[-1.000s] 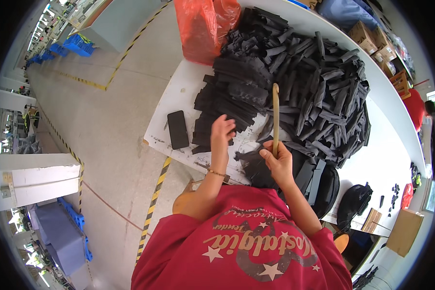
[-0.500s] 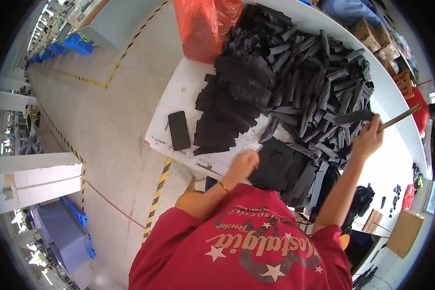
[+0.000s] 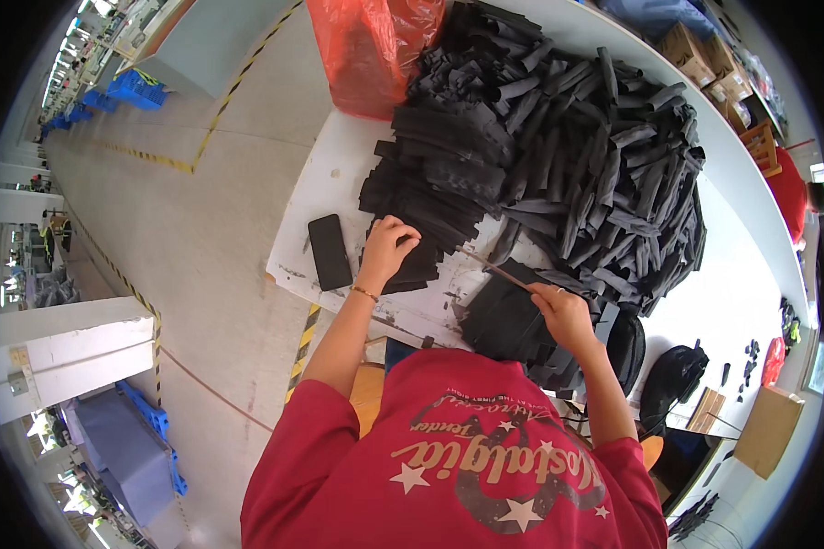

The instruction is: The recorder is using a wooden stick to apply adhesive or manipulate black foam components to assemble them into a specific structure.

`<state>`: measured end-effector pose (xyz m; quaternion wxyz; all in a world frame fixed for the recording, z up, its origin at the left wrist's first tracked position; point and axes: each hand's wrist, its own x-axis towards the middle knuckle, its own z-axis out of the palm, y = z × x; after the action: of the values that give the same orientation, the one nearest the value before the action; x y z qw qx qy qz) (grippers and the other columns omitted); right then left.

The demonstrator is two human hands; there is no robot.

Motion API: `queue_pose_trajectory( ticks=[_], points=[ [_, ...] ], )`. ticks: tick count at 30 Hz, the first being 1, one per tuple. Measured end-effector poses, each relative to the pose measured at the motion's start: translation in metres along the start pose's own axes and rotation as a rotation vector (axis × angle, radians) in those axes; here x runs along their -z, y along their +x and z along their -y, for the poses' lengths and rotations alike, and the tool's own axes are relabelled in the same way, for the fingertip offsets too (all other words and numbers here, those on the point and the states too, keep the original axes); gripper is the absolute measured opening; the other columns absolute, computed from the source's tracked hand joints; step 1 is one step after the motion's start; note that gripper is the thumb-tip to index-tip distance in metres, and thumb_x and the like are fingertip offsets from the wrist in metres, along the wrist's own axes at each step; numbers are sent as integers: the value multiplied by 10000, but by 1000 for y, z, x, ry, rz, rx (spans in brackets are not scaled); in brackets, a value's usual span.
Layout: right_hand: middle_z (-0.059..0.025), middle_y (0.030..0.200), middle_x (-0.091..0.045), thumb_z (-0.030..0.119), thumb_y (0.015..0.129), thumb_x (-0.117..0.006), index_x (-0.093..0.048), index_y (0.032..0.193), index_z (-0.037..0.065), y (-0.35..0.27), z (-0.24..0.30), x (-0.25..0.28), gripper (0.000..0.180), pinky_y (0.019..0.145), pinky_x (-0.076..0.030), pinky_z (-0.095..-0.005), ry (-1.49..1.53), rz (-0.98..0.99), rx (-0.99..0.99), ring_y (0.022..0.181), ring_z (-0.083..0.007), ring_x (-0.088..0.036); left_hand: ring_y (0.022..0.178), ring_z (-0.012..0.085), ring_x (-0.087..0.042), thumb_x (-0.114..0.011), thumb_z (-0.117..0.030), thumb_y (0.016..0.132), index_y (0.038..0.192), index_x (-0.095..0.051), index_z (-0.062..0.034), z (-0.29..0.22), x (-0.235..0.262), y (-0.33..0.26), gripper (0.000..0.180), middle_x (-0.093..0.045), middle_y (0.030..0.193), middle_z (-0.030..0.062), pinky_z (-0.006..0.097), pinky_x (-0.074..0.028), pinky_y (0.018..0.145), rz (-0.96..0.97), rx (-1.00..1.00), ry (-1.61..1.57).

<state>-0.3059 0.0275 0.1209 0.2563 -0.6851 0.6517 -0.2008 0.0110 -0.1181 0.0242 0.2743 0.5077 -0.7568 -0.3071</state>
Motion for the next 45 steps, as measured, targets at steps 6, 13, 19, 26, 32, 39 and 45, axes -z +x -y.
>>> queue_pose_trajectory(
  ticks=[6,13,19,26,32,39,45],
  points=[
    [-117,815,-646,187,897,-581,-644,1026,109,9,2,-11,163,625,-502,-413,-76,67,89,729,-319,-636,865,251,-496,-701,-146,783,839,-709,-121,-18,10,-3,61,-542,870,42,354,-432,805,40,-51,-25],
    [-153,826,-652,198,905,-568,-623,1082,107,21,14,-40,207,631,-498,-433,-15,119,69,742,-345,-634,890,256,-507,-723,-161,725,770,-722,-154,-49,-3,-8,46,-562,851,36,362,-439,796,-15,-253,18],
    [-124,653,-599,12,871,-490,-588,1143,-21,24,26,-77,291,587,-471,-304,576,113,-132,600,-186,-600,1016,274,-515,-738,-215,799,1036,-590,-32,-115,-16,-29,334,-546,1044,85,414,-423,876,-776,-25,-222],
    [-265,732,-609,26,866,-502,-590,1010,-28,14,61,-110,177,593,-483,-437,492,-86,-153,682,-416,-631,685,217,-605,-659,-259,903,1064,-609,-20,-102,-63,-47,292,-612,794,74,389,-528,695,-429,729,-1801],
    [-277,706,-590,87,908,-541,-570,879,-24,-3,67,-99,118,587,-473,-465,381,78,-237,709,-457,-607,578,172,-570,-698,-219,874,920,-635,-20,-115,-46,-33,214,-615,726,73,325,-503,536,-568,783,-1639],
    [-264,712,-587,140,915,-558,-579,853,-13,-46,63,-68,167,584,-473,-460,411,190,-201,707,-446,-606,356,61,-348,-711,-237,857,833,-628,-31,-77,-43,-30,224,-481,522,-16,218,-215,332,-712,759,-1513],
    [-240,682,-583,172,904,-596,-590,815,-13,-96,68,10,205,560,-466,-435,374,435,-24,638,-401,-611,353,52,-284,-626,-314,923,924,-623,-41,-29,7,-25,273,-426,496,-36,215,-211,327,-823,644,-1728]
  ],
)
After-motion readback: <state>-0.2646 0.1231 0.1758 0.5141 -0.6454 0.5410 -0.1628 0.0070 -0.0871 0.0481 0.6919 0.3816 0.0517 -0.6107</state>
